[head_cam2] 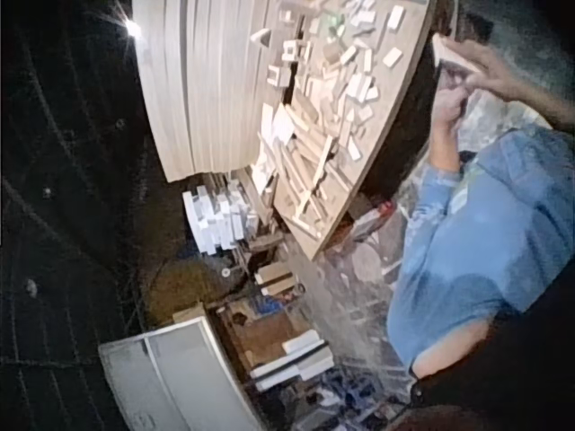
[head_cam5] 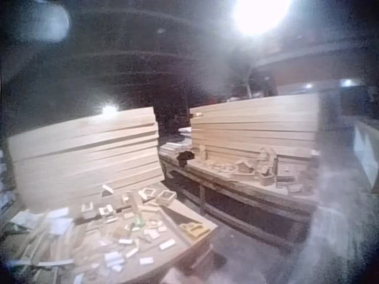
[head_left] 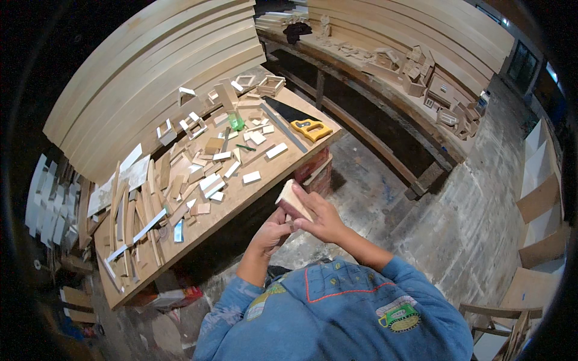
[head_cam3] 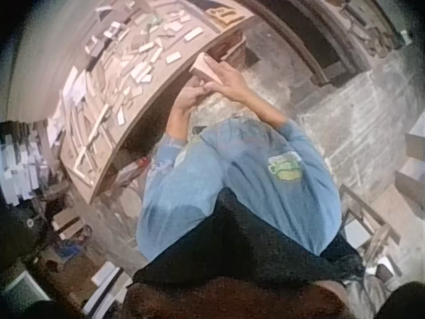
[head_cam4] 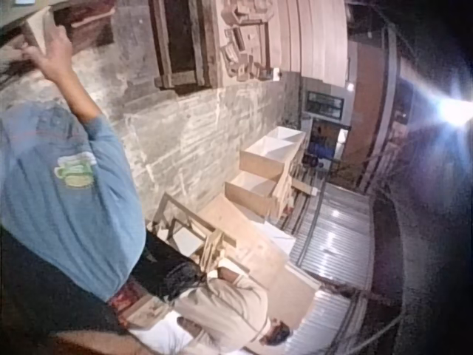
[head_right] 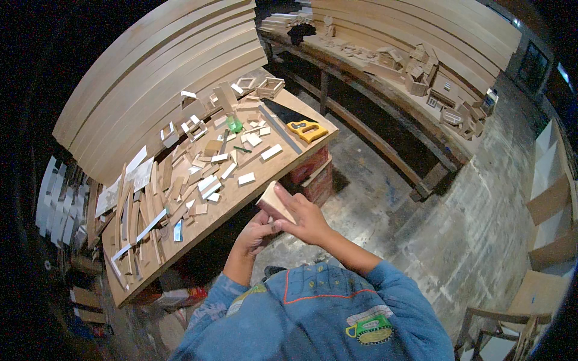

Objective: The person assembles small wooden house models by fitting pieces together and sanding them by hand.

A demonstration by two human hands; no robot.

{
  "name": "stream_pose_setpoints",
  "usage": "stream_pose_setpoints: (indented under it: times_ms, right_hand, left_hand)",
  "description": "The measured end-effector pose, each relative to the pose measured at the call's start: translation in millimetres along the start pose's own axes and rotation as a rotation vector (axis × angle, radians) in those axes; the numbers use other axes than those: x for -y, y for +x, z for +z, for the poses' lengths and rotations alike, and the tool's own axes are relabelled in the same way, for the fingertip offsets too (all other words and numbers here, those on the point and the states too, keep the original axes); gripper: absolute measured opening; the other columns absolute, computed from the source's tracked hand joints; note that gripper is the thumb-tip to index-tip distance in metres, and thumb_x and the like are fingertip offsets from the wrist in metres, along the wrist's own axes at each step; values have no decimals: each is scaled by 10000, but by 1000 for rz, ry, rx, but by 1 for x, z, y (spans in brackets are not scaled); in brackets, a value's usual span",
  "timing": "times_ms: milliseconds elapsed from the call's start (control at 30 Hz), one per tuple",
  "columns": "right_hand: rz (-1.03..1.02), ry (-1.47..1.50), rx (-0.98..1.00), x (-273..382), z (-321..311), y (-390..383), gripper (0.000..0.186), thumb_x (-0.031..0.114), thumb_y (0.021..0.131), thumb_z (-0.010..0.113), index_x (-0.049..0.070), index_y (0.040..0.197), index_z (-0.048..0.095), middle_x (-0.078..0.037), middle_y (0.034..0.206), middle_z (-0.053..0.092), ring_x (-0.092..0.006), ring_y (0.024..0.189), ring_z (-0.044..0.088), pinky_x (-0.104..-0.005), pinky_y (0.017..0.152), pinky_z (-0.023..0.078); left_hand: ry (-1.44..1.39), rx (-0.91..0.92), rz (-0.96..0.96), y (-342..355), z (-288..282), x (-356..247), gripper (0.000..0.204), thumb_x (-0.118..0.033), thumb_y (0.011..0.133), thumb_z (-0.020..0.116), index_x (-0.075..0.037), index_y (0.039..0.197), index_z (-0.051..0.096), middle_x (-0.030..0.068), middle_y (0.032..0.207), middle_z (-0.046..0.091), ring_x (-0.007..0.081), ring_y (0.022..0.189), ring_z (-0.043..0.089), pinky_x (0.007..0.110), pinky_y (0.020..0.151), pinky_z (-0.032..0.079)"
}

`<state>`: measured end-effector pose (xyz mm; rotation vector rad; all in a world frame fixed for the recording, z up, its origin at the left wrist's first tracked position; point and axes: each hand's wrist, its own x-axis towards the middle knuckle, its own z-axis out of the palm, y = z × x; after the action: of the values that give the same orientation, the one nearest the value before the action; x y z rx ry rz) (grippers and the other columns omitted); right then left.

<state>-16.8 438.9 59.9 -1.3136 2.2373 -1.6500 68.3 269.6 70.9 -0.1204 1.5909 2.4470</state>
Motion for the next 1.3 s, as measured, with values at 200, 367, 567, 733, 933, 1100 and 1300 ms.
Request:
stream_pose_setpoints:
  times_ms: [200, 367, 567, 733, 933, 1100, 1300]
  right_hand:
    - [-44, 183, -38, -4, 1, -7, 807, 413, 846, 659, 85, 1500, 318, -185, 1138, 584, -295, 931, 547, -367, 879, 441]
    - [-43, 21, -23, 9, 3, -10, 806, 423, 833, 672, 101, 1492, 338, -153, 1212, 590, -297, 898, 545, -372, 841, 466]
    - [23, -229, 19, 23, -6, -9, 811, 471, 815, 663, 119, 1482, 363, -169, 1103, 600, -324, 882, 572, -422, 750, 499]
    - [53, -239, 130, 32, -16, -9, 815, 510, 810, 653, 141, 1480, 371, -194, 904, 569, -350, 813, 588, -429, 716, 494]
    - [142, -248, 42, 23, -11, -2, 804, 519, 830, 633, 145, 1485, 356, -217, 886, 576, -378, 809, 589, -444, 719, 492]
    - [2, -152, 152, 37, -3, 1, 789, 499, 840, 623, 103, 1472, 365, -267, 987, 594, -399, 862, 598, -463, 745, 493]
    - [60, -177, 77, 40, -2, 16, 769, 491, 841, 620, 108, 1465, 387, -264, 934, 595, -404, 856, 599, -461, 750, 490]
  left_hand:
    - [-42, 23, 157, -1, 3, 4, 755, -102, 790, 667, -26, 1462, 330, 69, 1382, 484, 188, 1263, 478, 323, 1077, 346]
    - [-295, -70, 128, 0, -2, 11, 716, -69, 750, 583, -22, 1431, 371, 102, 1356, 506, 218, 1253, 497, 350, 1082, 360]
    - [3, -78, 158, -1, -9, 19, 655, -56, 679, 602, -27, 1324, 489, 113, 1232, 592, 222, 1117, 581, 337, 957, 459]
    - [436, -191, 201, -2, -10, 17, 488, -10, 777, 611, -41, 1260, 545, 92, 1201, 615, 229, 1110, 592, 348, 967, 440]
    - [1005, -365, 351, 0, 8, 15, 366, -63, 862, 596, -49, 1226, 557, 136, 1162, 646, 252, 1077, 625, 357, 917, 479]
    - [680, -427, 351, 1, -6, 20, 410, -98, 839, 663, -14, 1224, 546, 128, 1175, 642, 251, 1101, 613, 350, 948, 465]
    - [892, -416, 381, 11, -3, -6, 220, -129, 876, 596, -14, 1061, 572, 172, 984, 612, 349, 920, 607, 395, 802, 480]
